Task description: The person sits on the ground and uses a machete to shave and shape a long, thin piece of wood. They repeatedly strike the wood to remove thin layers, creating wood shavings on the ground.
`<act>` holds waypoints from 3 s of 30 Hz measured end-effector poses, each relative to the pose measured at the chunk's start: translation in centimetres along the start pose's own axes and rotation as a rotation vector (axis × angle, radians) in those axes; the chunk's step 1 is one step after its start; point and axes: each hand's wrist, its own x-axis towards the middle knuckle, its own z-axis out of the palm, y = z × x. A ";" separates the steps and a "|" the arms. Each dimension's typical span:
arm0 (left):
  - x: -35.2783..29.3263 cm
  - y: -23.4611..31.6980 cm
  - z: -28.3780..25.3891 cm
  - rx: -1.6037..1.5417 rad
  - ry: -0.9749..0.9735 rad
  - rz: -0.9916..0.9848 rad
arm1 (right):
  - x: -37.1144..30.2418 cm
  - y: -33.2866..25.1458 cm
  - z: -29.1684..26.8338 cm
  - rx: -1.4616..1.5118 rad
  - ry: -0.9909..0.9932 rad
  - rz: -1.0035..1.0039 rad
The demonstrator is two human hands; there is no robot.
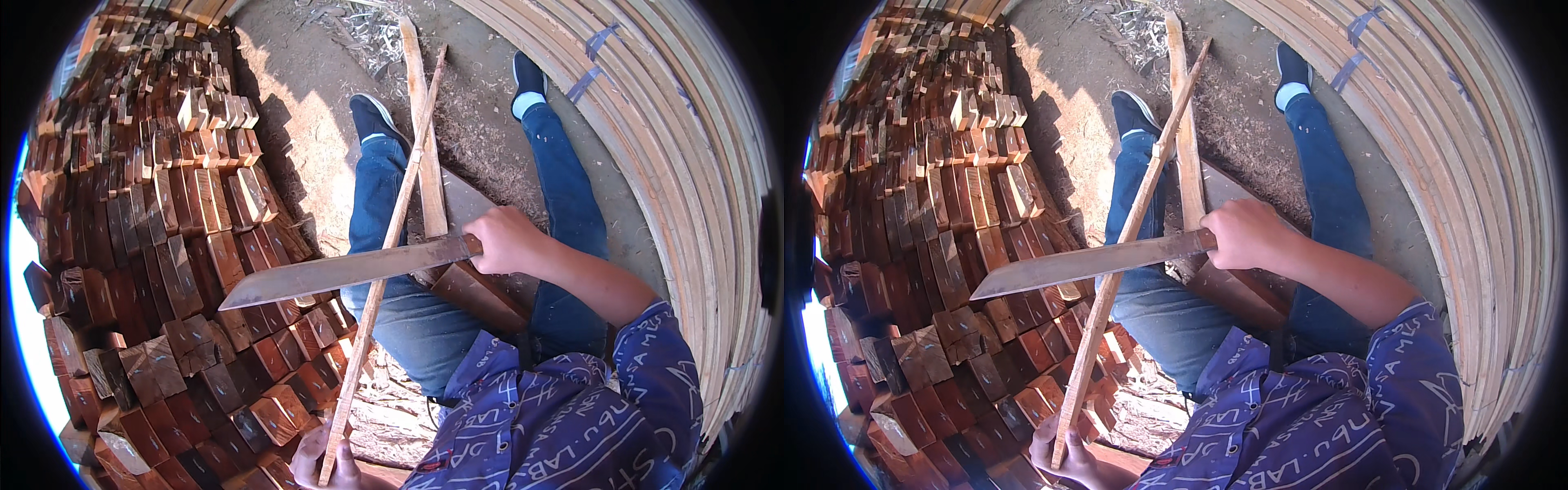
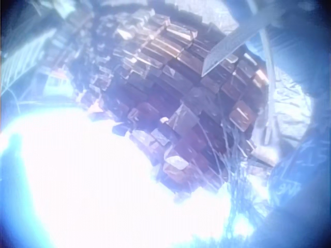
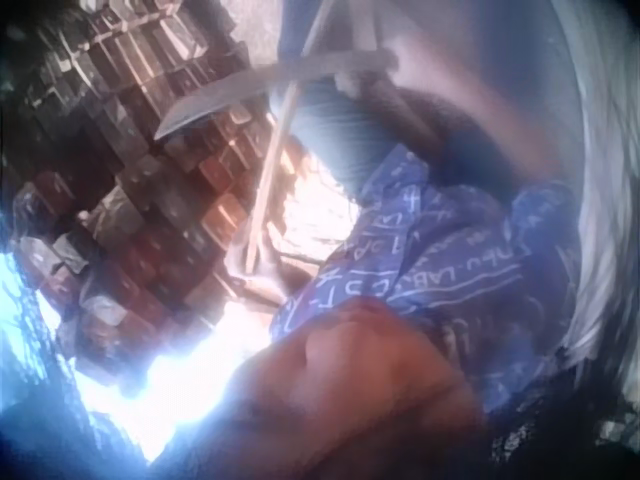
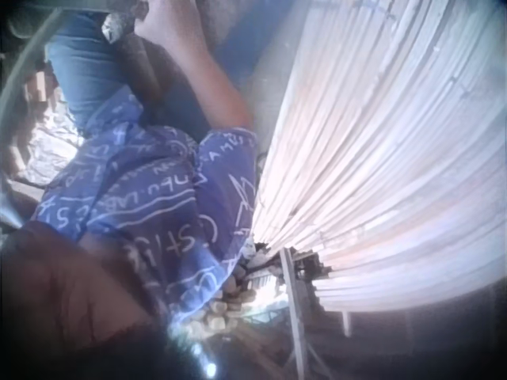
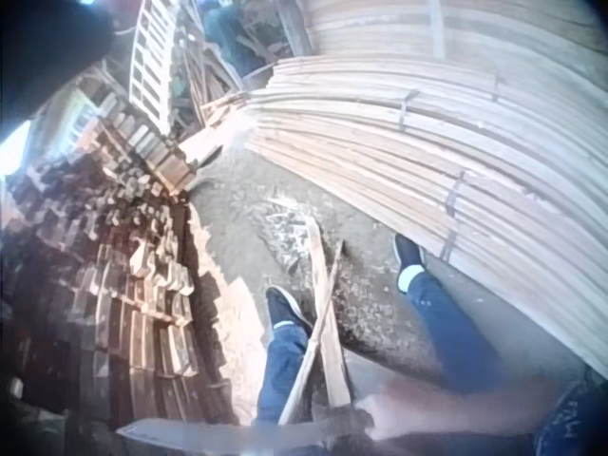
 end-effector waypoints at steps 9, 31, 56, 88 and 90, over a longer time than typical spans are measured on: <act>1.5 2.5 -0.9 0.221 -0.117 -0.081 | 2.8 24.2 -0.9 0.341 0.377 0.938; -2.1 0.7 1.5 -0.260 0.020 -0.283 | -10.2 0.5 11.8 0.758 0.091 0.317; -8.0 -3.0 2.6 -0.399 -0.074 -0.455 | -6.6 -5.5 9.3 0.029 0.171 0.286; -2.7 1.4 2.6 -0.234 0.250 -0.521 | -0.3 -5.3 3.2 0.123 -0.059 0.024; -3.4 0.2 1.8 -0.166 0.292 -0.489 | 0.1 -4.4 2.7 0.102 -0.017 0.028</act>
